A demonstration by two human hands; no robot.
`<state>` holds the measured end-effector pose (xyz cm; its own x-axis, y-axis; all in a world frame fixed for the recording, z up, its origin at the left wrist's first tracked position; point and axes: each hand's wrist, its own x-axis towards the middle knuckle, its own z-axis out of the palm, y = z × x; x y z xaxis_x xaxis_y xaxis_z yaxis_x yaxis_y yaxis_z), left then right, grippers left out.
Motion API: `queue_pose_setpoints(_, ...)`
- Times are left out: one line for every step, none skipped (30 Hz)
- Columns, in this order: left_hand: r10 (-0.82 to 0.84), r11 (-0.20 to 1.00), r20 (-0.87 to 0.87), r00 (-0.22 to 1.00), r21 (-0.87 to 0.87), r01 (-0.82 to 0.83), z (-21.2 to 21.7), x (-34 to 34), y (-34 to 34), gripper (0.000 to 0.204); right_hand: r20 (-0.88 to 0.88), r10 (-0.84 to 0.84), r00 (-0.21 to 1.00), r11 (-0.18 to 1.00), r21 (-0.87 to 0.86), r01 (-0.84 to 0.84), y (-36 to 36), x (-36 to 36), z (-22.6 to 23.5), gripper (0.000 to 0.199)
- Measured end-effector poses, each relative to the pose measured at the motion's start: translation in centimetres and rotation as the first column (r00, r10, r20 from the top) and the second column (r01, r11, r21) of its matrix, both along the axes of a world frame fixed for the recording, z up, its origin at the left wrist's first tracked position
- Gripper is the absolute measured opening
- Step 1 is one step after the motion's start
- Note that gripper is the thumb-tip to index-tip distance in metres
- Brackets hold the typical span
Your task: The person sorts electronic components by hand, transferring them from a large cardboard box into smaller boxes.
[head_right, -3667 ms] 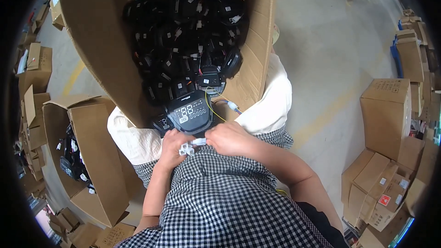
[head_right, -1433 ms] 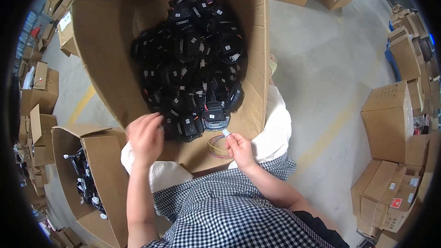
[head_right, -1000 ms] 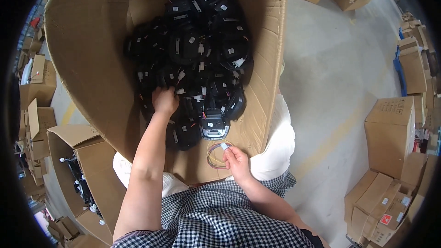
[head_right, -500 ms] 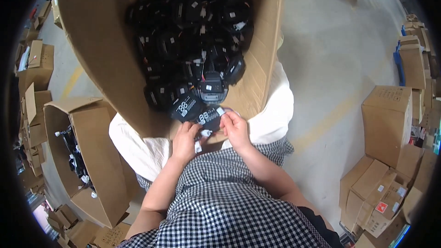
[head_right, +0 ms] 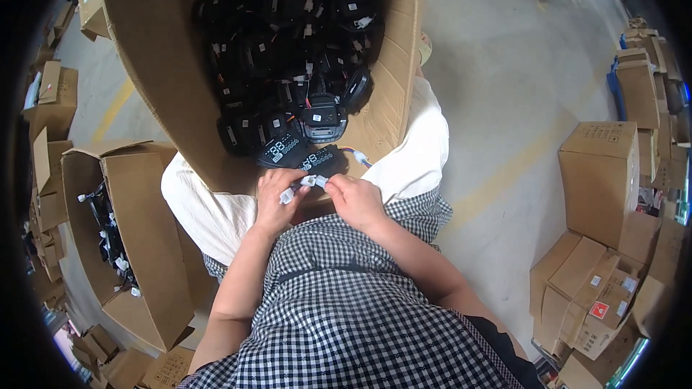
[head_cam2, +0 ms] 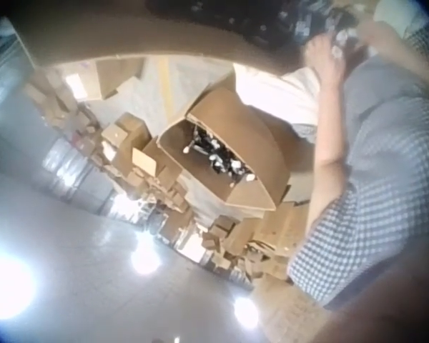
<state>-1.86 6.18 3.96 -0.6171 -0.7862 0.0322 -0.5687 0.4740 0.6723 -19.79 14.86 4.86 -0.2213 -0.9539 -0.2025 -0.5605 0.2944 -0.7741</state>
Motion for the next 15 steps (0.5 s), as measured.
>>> queue_pose_setpoints(0.000,1.000,-0.002,1.000,-0.002,0.000,-0.1,0.0,0.0,0.025,0.034,0.004,0.999,0.996,0.087,-0.007,-0.1,0.1,-0.3,0.017)
queue_pose_setpoints(-0.014,1.000,-0.022,1.000,0.003,0.014,-0.3,0.0,0.0,0.023,0.068,0.006,0.998,0.985,0.173,-0.018,-0.1,0.2,-0.7,0.016)
queue_pose_setpoints(-0.028,1.000,-0.042,0.999,0.008,0.028,-0.5,0.0,0.0,0.022,0.326,-0.134,0.936,0.983,0.160,0.085,0.1,0.6,-1.9,0.018)
queue_pose_setpoints(-0.025,1.000,-0.041,0.999,0.006,0.026,-0.6,0.0,0.0,0.022,0.327,-0.131,0.936,0.984,0.159,0.082,-0.4,0.8,-1.7,0.018)
queue_pose_setpoints(-0.003,1.000,-0.054,0.999,-0.009,0.002,-0.8,0.0,0.0,0.022,0.581,-0.299,0.757,0.942,0.306,0.138,-0.8,0.8,-1.5,0.018)
queue_pose_setpoints(0.020,1.000,-0.066,0.998,-0.023,-0.022,-1.0,0.0,0.1,0.021,0.742,-0.461,0.487,0.879,0.457,0.137,-1.1,0.9,-1.2,0.018)
queue_pose_setpoints(0.022,0.999,-0.065,0.998,-0.022,-0.023,-0.9,-0.2,0.1,0.021,0.742,-0.461,0.487,0.879,0.458,0.135,-1.3,1.1,-1.0,0.018)
queue_pose_setpoints(0.031,0.998,-0.053,0.998,-0.054,-0.034,-0.8,-0.3,0.1,0.021,0.738,-0.472,0.482,0.874,0.463,0.148,-1.4,1.2,-0.8,0.017)
queue_pose_setpoints(0.041,0.995,-0.041,0.998,-0.084,-0.045,-0.8,-0.5,0.2,0.020,0.733,-0.484,0.478,0.869,0.468,0.162,-1.4,1.4,-0.8,0.016)
queue_pose_setpoints(0.044,0.995,-0.040,0.998,-0.084,-0.047,-0.8,-0.7,0.2,0.020,0.733,-0.484,0.478,0.869,0.469,0.159,-1.3,1.4,-0.9,0.016)
queue_pose_setpoints(0.048,0.992,-0.012,0.999,-0.115,-0.050,-0.8,-0.8,0.3,0.020,0.717,-0.500,0.485,0.857,0.491,0.158,-1.3,1.4,-1.0,0.017)
queue_pose_setpoints(0.054,0.988,0.015,0.998,-0.145,-0.051,-0.9,-0.9,0.3,0.020,0.700,-0.516,0.493,0.844,0.512,0.156,-1.2,1.4,-1.1,0.018)
queue_pose_setpoints(0.046,0.979,-0.001,0.999,-0.200,-0.045,-1.1,-1.0,0.3,0.018,0.702,-0.514,0.493,0.845,0.512,0.152,-1.3,1.2,-1.1,0.018)
queue_pose_setpoints(0.049,0.978,0.002,0.999,-0.201,-0.048,-1.3,-1.1,0.3,0.018,0.735,-0.562,0.380,0.815,0.571,0.101,-1.3,0.8,-1.0,0.018)
queue_pose_setpoints(0.044,0.978,-0.001,0.999,-0.206,-0.043,-1.4,-1.1,0.3,0.017,0.749,-0.607,0.264,0.783,0.620,0.041,-1.4,0.6,-1.0,0.018)
